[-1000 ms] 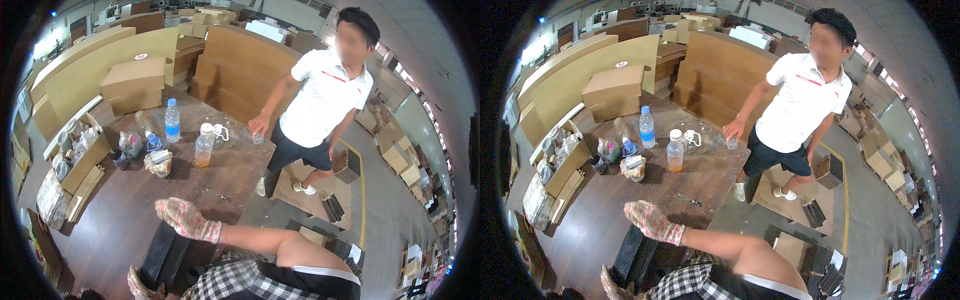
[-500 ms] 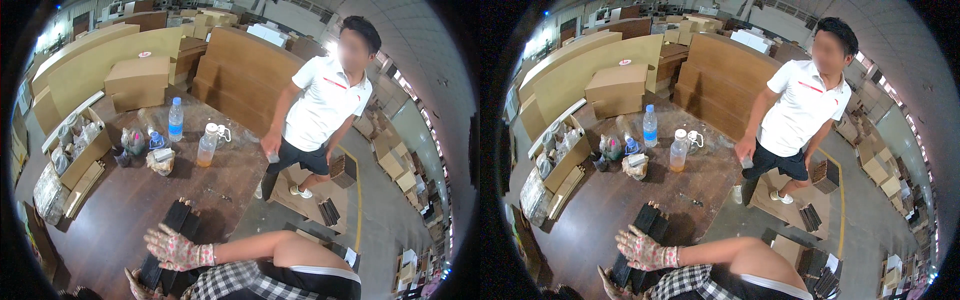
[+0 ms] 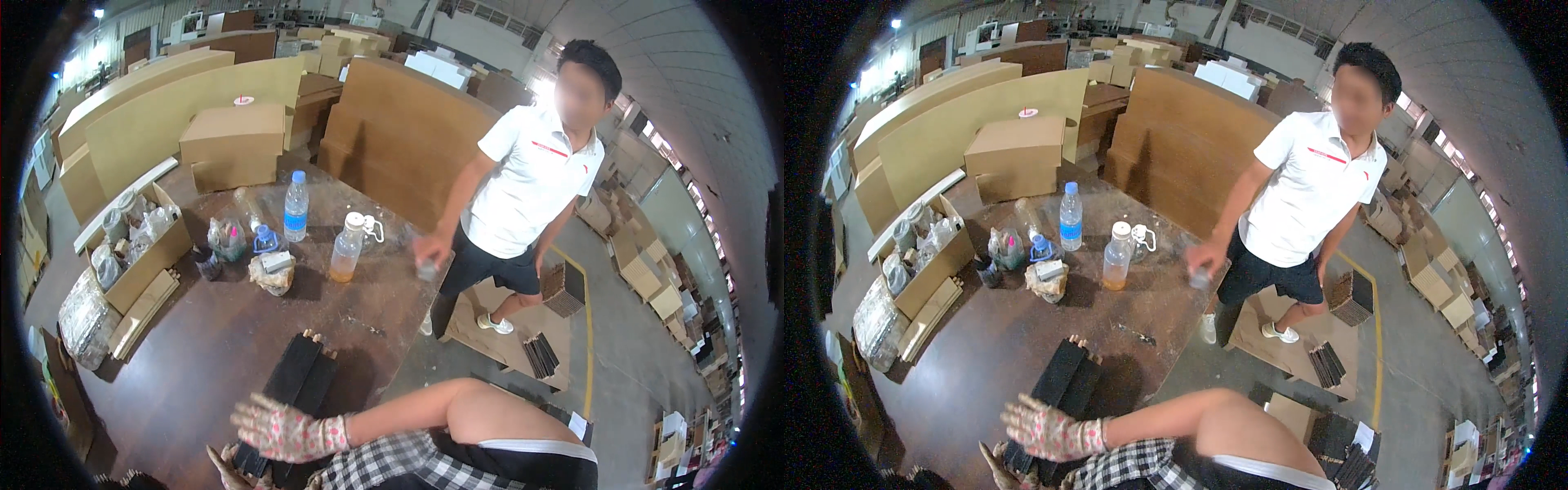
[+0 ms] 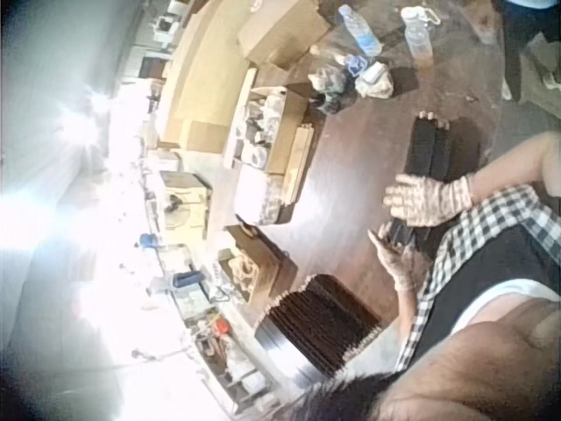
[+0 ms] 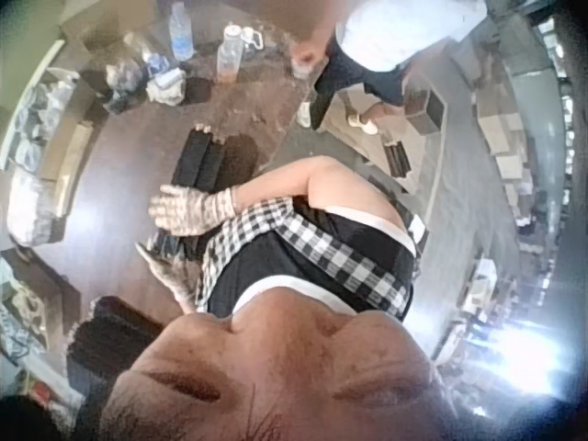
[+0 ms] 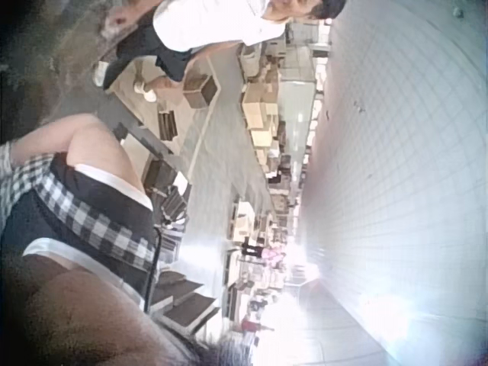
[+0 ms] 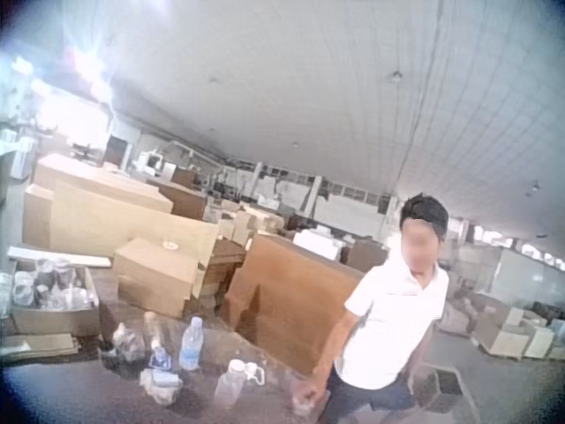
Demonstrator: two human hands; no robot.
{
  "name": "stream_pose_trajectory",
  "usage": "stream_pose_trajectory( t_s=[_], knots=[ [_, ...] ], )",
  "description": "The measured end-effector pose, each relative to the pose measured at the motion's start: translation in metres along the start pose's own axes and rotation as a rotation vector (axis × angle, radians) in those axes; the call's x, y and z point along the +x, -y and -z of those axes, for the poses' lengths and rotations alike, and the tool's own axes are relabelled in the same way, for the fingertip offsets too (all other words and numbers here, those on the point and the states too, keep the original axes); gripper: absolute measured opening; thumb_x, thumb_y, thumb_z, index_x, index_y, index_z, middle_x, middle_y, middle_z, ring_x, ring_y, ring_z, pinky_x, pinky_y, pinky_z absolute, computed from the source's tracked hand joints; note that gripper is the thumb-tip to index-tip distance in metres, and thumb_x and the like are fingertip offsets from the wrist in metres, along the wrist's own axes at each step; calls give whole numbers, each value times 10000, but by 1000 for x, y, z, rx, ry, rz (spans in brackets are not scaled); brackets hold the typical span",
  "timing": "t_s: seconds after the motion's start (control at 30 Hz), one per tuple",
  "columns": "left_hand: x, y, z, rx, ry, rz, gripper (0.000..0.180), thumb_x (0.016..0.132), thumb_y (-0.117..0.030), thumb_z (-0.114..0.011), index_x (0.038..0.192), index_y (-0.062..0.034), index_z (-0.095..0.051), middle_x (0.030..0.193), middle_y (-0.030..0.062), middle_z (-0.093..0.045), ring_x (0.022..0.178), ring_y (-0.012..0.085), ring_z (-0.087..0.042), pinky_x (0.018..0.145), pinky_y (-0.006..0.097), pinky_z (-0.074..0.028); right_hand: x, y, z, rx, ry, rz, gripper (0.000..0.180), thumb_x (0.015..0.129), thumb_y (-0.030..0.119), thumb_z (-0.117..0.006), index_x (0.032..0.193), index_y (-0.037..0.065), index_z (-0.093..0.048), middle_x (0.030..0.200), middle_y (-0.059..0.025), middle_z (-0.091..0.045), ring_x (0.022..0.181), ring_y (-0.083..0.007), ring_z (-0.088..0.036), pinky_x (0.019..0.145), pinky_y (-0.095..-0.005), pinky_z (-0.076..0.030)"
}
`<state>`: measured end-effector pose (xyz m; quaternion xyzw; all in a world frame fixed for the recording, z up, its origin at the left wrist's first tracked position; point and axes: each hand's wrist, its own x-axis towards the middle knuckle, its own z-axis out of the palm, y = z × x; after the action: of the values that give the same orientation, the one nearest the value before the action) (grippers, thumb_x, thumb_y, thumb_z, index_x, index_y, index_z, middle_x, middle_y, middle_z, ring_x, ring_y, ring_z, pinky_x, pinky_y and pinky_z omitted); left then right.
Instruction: The person wipes and polishes black wooden panels with a cloth by hand while wearing gloves.
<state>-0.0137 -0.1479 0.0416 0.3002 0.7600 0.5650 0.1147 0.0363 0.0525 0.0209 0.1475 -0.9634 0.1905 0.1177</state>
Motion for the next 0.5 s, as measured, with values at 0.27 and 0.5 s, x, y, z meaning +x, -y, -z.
stream_pose_trajectory(
  t_s=[0.27,0.5],
  knots=[
    [-4,18,-12,-554,-172,284,944,762,-75,-760,1533,-63,-215,1222,144,-545,1052,244,-565,910,358,-482,31,46,-13,-18,-161,214,401,873,344,-482,1076,40,-646,1264,-179,-601,1246,-374,-507,1080,-543,-337],
    [-12,54,-5,-35,-100,32,1027,723,-215,-815,1514,-3,-196,1176,173,-595,1027,290,-612,902,370,-499,31,52,-16,41,-143,229,384,885,310,-452,1080,34,-633,1243,-219,-602,1232,-411,-516,1054,-570,-364]
  ],
)
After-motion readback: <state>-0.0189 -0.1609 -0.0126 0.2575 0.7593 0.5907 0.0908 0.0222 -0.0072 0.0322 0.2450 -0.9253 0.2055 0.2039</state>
